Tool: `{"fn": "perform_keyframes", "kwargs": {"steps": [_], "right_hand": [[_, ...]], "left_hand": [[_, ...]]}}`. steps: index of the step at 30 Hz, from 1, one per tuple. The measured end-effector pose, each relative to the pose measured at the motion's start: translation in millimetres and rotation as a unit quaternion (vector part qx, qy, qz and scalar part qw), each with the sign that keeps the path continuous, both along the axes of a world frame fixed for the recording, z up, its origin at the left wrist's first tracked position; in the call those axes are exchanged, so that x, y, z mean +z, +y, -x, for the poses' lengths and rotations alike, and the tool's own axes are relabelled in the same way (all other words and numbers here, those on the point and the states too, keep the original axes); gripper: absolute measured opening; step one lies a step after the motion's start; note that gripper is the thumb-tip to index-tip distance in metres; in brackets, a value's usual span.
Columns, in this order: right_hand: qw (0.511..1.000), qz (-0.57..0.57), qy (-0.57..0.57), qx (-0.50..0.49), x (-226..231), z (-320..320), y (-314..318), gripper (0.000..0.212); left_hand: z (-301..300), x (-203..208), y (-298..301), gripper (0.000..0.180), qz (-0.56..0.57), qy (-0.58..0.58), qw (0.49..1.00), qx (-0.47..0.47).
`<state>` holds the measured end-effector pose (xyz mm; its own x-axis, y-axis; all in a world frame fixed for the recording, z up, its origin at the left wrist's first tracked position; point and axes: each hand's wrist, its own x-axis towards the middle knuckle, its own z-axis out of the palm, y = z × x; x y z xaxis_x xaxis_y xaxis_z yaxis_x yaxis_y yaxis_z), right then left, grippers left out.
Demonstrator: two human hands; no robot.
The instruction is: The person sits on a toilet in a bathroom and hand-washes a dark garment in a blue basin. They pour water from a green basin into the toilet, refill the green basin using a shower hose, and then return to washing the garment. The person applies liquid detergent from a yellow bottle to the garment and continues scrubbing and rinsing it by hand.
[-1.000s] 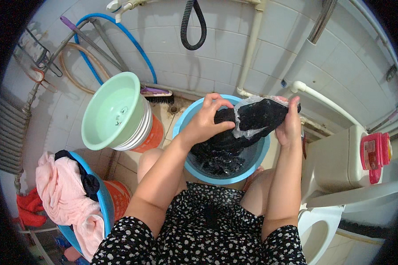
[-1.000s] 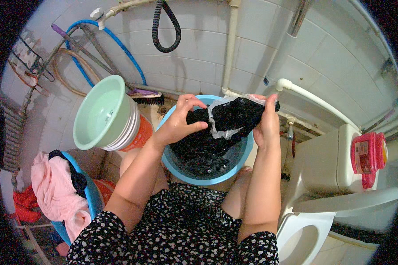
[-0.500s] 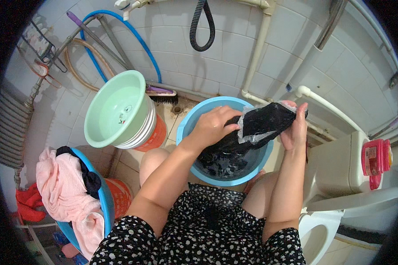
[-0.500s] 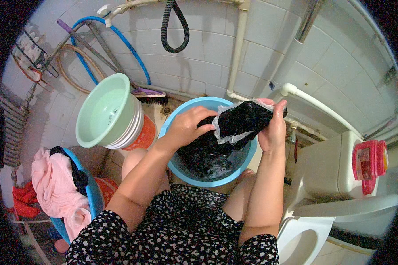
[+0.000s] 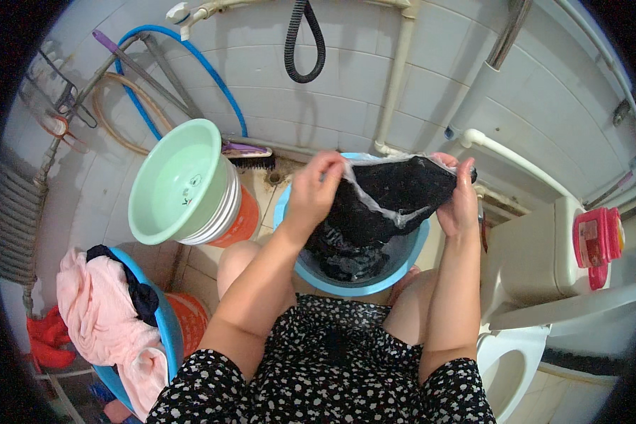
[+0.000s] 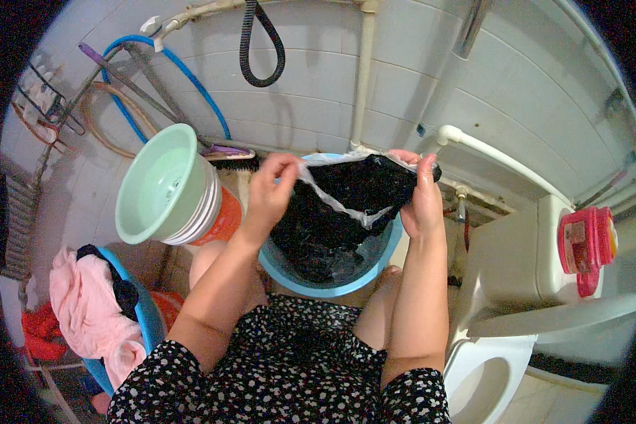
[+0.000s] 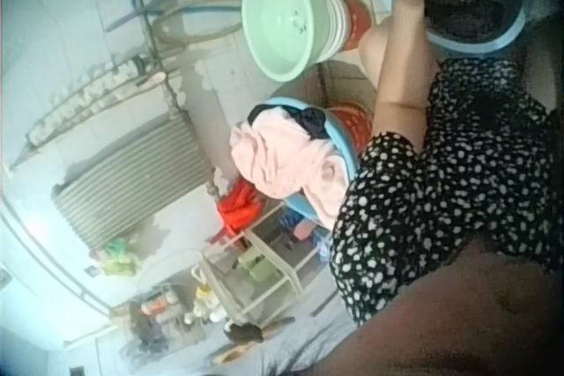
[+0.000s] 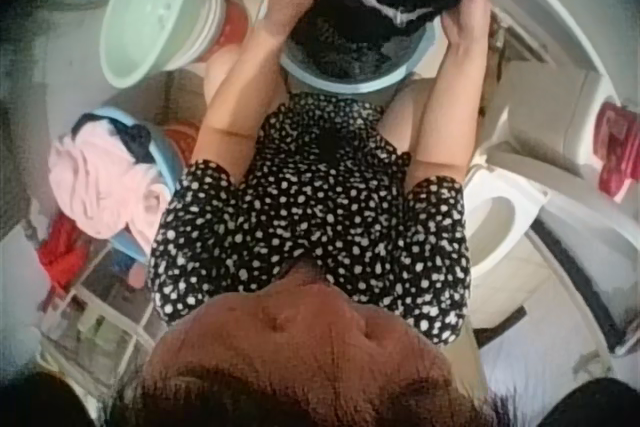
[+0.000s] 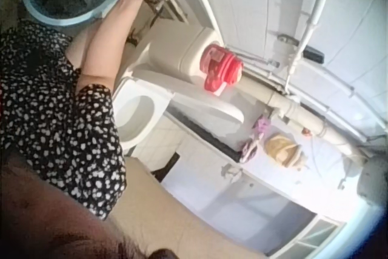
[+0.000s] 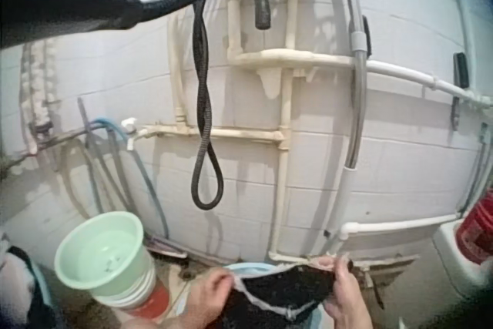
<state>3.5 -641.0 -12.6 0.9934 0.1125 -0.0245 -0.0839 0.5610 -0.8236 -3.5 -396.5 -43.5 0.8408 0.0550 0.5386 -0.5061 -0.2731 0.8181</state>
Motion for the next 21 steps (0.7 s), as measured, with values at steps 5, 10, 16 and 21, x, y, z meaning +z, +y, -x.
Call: {"fn": "perform_keyframes", "kwargs": {"steps": [5, 10, 16, 21], "right_hand": [[0.974, 0.224, -0.012, -0.007, 2, 6, 13, 0.060], [0.875, 0.474, -0.065, 0.081, -20, 3, 19, 0.057], [0.794, 0.547, -0.112, 0.241, -20, 5, 38, 0.044], [0.787, 0.558, -0.092, 0.247, -25, 0, 24, 0.037]], "left_hand": [[-19, 2, 18, 0.011, 0.140, -0.014, 0.989, 0.044], [-28, 28, 37, 0.012, 0.459, 0.081, 0.885, -0.001], [-33, 30, 64, 0.011, 0.549, 0.093, 0.830, -0.029], [-37, 28, 88, 0.011, 0.568, 0.073, 0.820, -0.003]]}}
